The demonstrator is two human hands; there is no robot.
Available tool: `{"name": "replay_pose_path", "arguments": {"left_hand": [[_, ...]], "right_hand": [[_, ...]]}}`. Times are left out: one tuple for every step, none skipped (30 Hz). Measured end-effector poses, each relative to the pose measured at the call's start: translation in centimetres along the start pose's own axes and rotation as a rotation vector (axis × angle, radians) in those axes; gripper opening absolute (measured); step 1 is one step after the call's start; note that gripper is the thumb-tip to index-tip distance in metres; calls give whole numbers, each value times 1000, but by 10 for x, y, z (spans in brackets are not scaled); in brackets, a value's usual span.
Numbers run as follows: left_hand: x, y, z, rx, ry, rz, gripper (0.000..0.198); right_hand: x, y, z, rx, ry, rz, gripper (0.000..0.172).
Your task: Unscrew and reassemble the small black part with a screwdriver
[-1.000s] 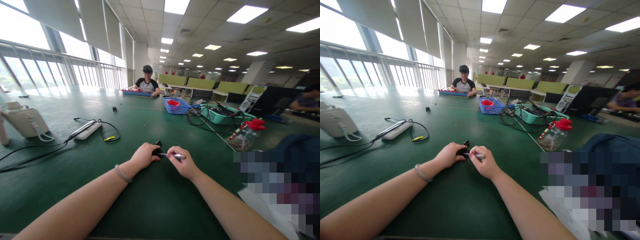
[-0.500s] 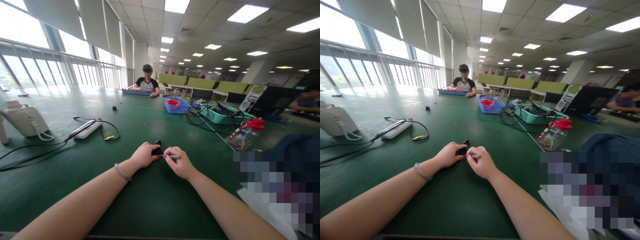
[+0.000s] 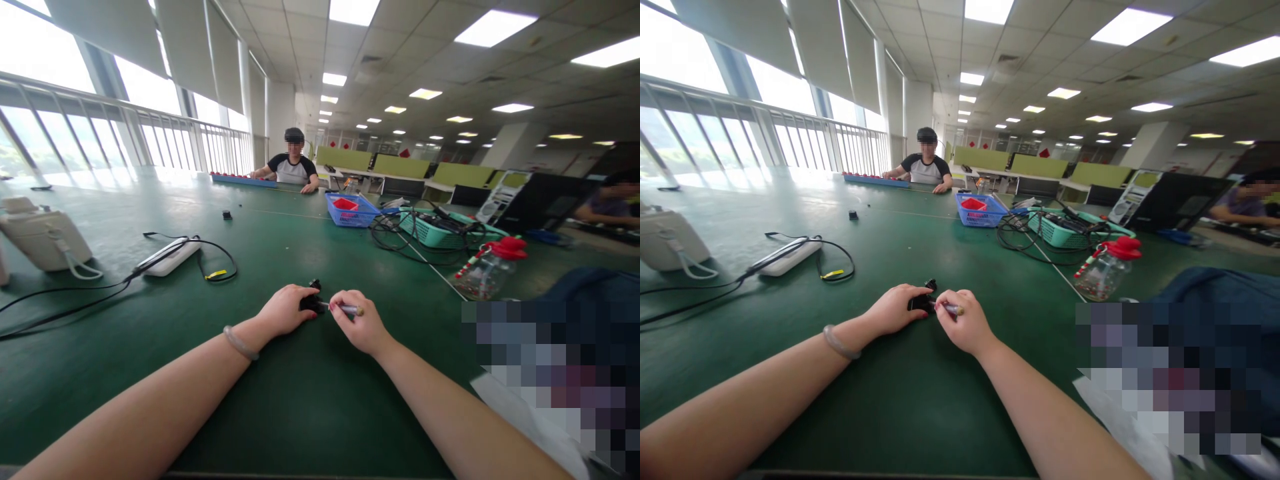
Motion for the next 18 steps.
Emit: {"name": "replay_pose_path", "arguments": {"left_hand": [[-1,1,-1,-8,3,5,53],[-1,1,-2,-17,11,16,52],[-2,2,-4,-24,24,29,50],[-2,3,-5,-29,42,43,48],[-3,4,-7,-30,65,54,47],[-3,4,-8,-30,90,58,46],[-4,4,-9,-27,114,54,45],[-4,4,-11,-24,139,37,44],[-4,4,-12,-19,164,10,43],[-3,3,-12,-12,187,-23,42],[-3,2,-13,-5,207,-56,40],[-3,1,-14,2,222,-88,39],[-3,-1,-14,12,230,-115,39],[-3,-2,-14,27,228,-137,39],[-3,-3,-14,47,218,-154,40],[-4,-4,-13,74,201,-170,41],[-4,-4,-13,106,181,-182,41],[-5,-5,-12,140,159,-192,39]], "right_hand": [[0,1,1,7,-18,15,14],[0,2,3,18,-35,26,14],[1,2,3,32,-51,33,13],[1,3,3,52,-63,39,13],[1,4,2,86,-64,46,13],[1,6,0,136,-48,54,14],[1,8,-2,198,-18,65,15],[1,10,-5,271,29,79,17],[2,13,-8,344,88,94,18],[3,17,-11,403,147,113,19],[3,20,-13,445,211,132,19],[4,24,-15,460,251,156,18],[5,28,-16,460,263,187,17],[6,32,-15,457,258,225,17],[7,36,-14,456,240,265,17],[7,39,-12,463,221,302,20],[7,42,-9,465,208,328,22],[7,44,-7,452,187,344,24]]}}
Point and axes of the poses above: each hand's wrist, its own x-axis towards the middle knuckle, its own z-axis out of the palm, y = z × x, the point moved 1 cm from there along x, towards the middle knuckle, and after that the axes turned 14 degrees about x, right-handed, at the moved point
